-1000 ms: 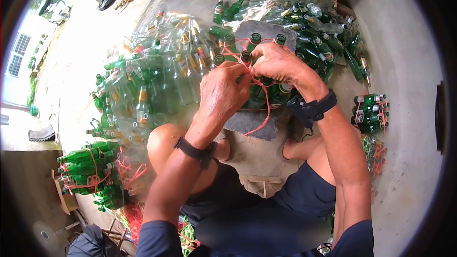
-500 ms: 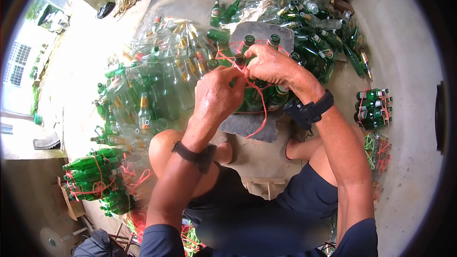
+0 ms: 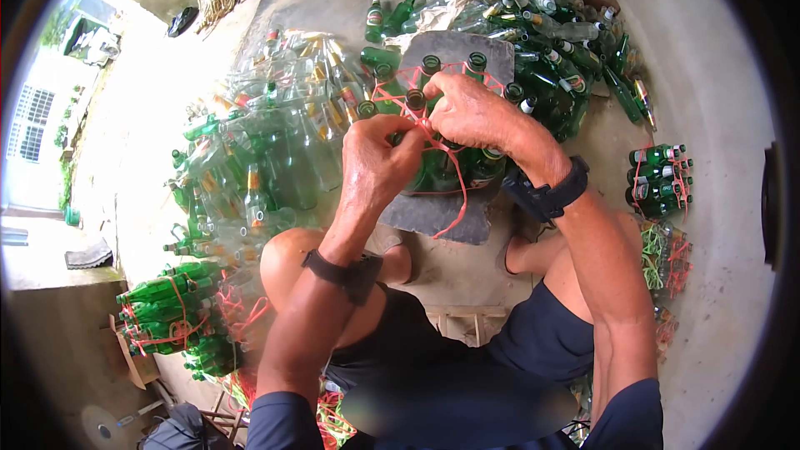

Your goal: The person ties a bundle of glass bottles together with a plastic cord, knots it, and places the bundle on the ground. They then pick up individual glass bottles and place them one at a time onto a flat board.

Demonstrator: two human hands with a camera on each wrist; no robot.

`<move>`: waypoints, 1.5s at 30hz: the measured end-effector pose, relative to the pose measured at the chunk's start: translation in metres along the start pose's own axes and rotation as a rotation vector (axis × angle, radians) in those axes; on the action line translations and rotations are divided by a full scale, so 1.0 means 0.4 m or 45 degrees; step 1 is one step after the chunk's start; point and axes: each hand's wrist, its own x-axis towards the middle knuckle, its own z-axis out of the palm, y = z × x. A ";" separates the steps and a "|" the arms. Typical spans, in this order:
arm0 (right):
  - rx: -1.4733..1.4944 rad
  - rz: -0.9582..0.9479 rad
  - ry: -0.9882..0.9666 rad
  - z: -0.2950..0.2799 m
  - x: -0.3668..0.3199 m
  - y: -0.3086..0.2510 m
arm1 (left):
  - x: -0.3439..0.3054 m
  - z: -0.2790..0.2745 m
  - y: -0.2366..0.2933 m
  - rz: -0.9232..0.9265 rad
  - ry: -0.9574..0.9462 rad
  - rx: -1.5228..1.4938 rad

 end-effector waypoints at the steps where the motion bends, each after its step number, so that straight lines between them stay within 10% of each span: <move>1: 0.017 0.012 0.070 0.010 0.001 0.014 | -0.002 -0.003 0.004 0.001 -0.003 0.002; 17: -0.204 -0.448 0.684 0.100 -0.085 0.042 | -0.013 -0.016 0.008 -0.124 -0.058 -0.259; 45: -0.518 -0.304 0.874 0.167 -0.082 -0.010 | 0.002 0.003 -0.021 0.142 0.035 -0.089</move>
